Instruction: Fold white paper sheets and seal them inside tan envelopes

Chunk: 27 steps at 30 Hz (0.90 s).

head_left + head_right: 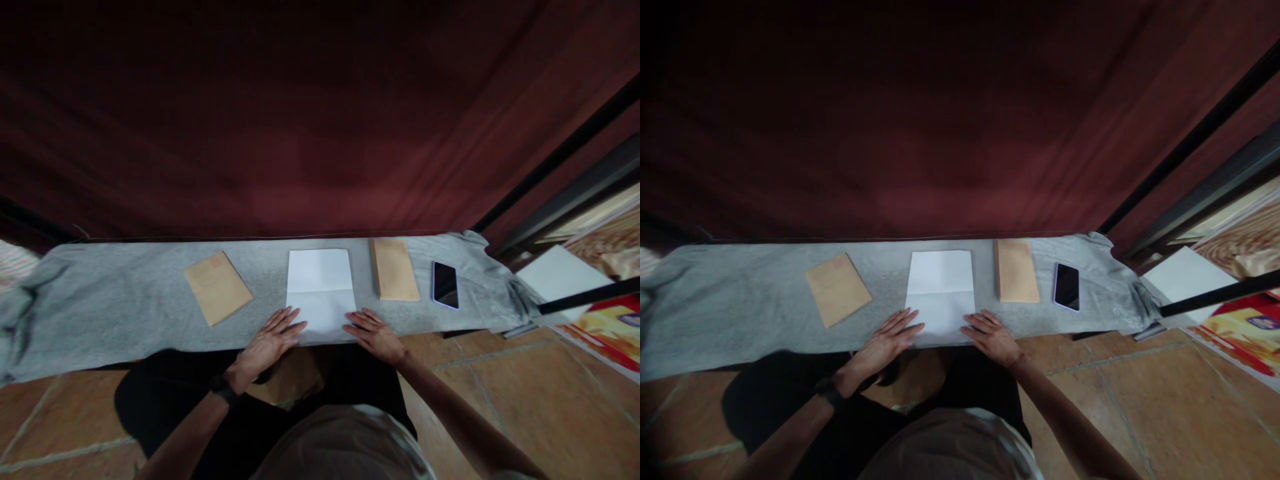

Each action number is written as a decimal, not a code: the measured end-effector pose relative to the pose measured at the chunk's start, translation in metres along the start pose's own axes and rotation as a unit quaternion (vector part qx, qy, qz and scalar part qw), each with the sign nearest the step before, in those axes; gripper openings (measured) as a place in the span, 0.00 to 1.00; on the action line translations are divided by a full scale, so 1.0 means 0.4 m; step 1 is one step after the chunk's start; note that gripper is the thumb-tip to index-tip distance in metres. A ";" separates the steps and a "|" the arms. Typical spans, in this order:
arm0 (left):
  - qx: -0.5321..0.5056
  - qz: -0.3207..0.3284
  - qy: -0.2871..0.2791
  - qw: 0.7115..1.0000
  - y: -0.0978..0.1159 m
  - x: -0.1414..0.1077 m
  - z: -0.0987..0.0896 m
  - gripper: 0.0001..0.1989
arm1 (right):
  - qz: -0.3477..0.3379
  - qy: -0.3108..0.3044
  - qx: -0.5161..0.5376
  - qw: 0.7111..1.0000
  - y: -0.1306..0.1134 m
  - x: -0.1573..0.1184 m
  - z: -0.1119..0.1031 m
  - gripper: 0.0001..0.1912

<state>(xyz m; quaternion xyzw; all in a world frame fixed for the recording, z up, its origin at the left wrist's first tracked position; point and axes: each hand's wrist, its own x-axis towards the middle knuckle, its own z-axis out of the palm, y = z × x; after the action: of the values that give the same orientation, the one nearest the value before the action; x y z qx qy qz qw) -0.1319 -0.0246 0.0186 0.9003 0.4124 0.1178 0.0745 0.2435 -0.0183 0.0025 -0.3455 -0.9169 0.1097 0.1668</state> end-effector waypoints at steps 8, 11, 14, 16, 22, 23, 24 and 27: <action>-0.130 -0.057 0.061 0.988 0.009 -0.008 -0.014 0.14 | 0.056 0.055 0.096 0.992 -0.003 0.008 -0.019 0.16; -0.168 -0.101 0.097 0.976 0.015 -0.014 -0.005 0.14 | 0.067 0.069 0.116 0.989 0.000 0.011 -0.025 0.14; -0.192 -0.121 0.115 0.967 0.013 -0.015 -0.002 0.14 | 0.064 0.068 0.124 0.988 0.003 0.024 -0.026 0.14; -0.201 -0.124 0.116 0.965 0.007 -0.012 -0.004 0.14 | 0.073 0.072 0.134 0.986 0.004 0.035 -0.025 0.15; -0.251 -0.168 0.133 0.944 -0.012 0.023 -0.017 0.16 | 0.168 0.114 0.174 0.964 0.012 0.069 -0.008 0.20; -0.264 -0.191 0.144 0.934 -0.014 0.033 -0.019 0.17 | 0.192 0.118 0.178 0.958 0.015 0.077 -0.004 0.21; -0.278 -0.214 0.152 0.924 -0.016 0.044 -0.020 0.18 | 0.214 0.120 0.180 0.952 0.017 0.086 -0.001 0.23; -0.316 -0.262 0.152 0.899 -0.017 0.070 -0.020 0.22 | 0.270 0.121 0.164 0.941 0.026 0.120 0.005 0.27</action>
<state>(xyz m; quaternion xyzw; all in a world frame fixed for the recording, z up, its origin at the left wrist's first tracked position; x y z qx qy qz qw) -0.1212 0.0016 0.0288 0.6598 0.5807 0.3535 0.3202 0.2152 0.0214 0.0084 -0.5585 -0.7318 0.2565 0.2945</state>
